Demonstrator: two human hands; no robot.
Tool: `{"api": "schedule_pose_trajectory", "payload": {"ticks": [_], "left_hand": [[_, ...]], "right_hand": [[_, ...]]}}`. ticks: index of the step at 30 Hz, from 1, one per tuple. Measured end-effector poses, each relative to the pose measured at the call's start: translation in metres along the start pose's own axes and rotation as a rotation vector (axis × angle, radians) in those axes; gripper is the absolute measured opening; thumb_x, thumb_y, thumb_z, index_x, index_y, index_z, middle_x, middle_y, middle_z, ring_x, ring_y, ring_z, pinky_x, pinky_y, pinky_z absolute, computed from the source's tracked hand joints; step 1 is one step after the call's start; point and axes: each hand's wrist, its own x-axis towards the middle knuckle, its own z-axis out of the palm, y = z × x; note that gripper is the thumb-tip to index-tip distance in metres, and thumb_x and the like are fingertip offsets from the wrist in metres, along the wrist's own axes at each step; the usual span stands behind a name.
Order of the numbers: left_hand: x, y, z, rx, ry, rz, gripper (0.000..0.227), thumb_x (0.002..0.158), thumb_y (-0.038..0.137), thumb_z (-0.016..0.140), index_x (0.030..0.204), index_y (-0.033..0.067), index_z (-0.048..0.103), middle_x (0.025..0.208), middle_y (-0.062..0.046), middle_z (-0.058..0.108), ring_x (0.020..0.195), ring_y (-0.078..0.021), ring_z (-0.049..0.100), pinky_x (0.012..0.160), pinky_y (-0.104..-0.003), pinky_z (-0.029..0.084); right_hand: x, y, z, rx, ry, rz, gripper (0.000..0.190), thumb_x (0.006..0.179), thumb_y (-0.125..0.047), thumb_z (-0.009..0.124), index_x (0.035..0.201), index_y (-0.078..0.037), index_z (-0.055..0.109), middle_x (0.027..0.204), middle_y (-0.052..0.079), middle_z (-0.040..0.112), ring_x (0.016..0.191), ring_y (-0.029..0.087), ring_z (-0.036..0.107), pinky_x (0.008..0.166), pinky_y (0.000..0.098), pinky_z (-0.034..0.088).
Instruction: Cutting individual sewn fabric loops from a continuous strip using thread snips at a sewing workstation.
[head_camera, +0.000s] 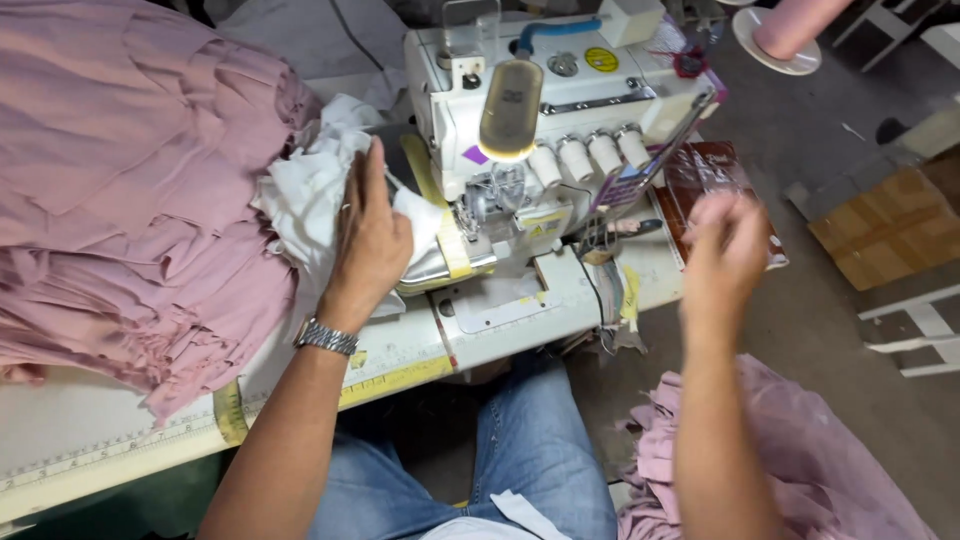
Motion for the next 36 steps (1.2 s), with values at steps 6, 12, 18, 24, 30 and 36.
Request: {"api": "schedule_pose_trajectory", "payload": {"ticks": [6,12,18,24,30,36], "left_hand": [[-0.016,-0.009,-0.008,-0.092,-0.044,-0.008,0.062,0.088,-0.012,0.045,0.147,0.0088,0.049,0.163,-0.026,0.022,0.149,-0.0391,0.029,0.118,-0.045,0.036],[-0.014,-0.018,-0.015,-0.102,-0.001,0.009,0.030,0.096,0.007,0.052,0.121,0.0030,0.068,0.142,-0.019,0.047,0.133,-0.0320,0.050,0.113,-0.043,0.043],[-0.003,-0.014,-0.014,0.061,0.009,-0.056,0.026,0.097,0.018,0.068,0.115,0.0022,0.057,0.107,-0.022,0.063,0.099,-0.0409,0.060,0.081,-0.052,0.050],[-0.011,-0.039,-0.007,-0.087,0.131,0.053,0.016,0.096,0.006,0.071,0.096,0.0051,0.055,0.090,-0.016,0.071,0.082,-0.0357,0.067,0.067,-0.045,0.049],[-0.033,-0.023,-0.013,-0.247,0.276,0.115,0.009,0.102,0.013,0.060,0.101,0.0070,0.054,0.096,-0.017,0.067,0.095,-0.0361,0.067,0.080,-0.044,0.052],[-0.057,-0.005,-0.006,-0.373,0.252,0.050,0.018,0.108,0.028,0.052,0.108,0.0103,0.056,0.106,-0.022,0.069,0.108,-0.0430,0.068,0.094,-0.051,0.052]], "right_hand": [[0.150,-0.039,0.002,-0.082,-0.469,0.308,0.047,0.109,-0.046,0.041,0.149,-0.020,0.047,0.147,0.009,0.049,0.131,0.028,0.050,0.091,0.0393,0.051],[0.206,0.007,0.063,0.092,-0.323,0.540,0.019,0.095,-0.017,0.071,0.111,-0.027,0.078,0.099,-0.008,0.078,0.081,-0.001,0.071,0.074,0.0109,0.060],[0.238,0.102,0.051,0.404,0.118,0.678,0.028,0.085,0.006,0.073,0.100,-0.017,0.069,0.099,0.008,0.074,0.065,0.017,0.080,0.052,0.0232,0.066],[0.136,0.171,-0.031,0.486,0.185,0.742,0.016,0.104,-0.013,0.057,0.094,-0.024,0.059,0.076,-0.002,0.060,0.064,0.008,0.059,0.057,0.0258,0.047],[-0.069,-0.011,-0.015,-0.030,-0.254,0.312,0.029,0.108,-0.004,0.057,0.135,-0.013,0.055,0.111,0.013,0.066,0.087,0.027,0.061,0.075,0.0380,0.052],[-0.081,-0.124,0.058,-0.374,-0.649,-0.263,0.032,0.102,-0.028,0.064,0.133,-0.019,0.066,0.102,0.010,0.071,0.083,0.032,0.071,0.068,0.0484,0.059]]}}
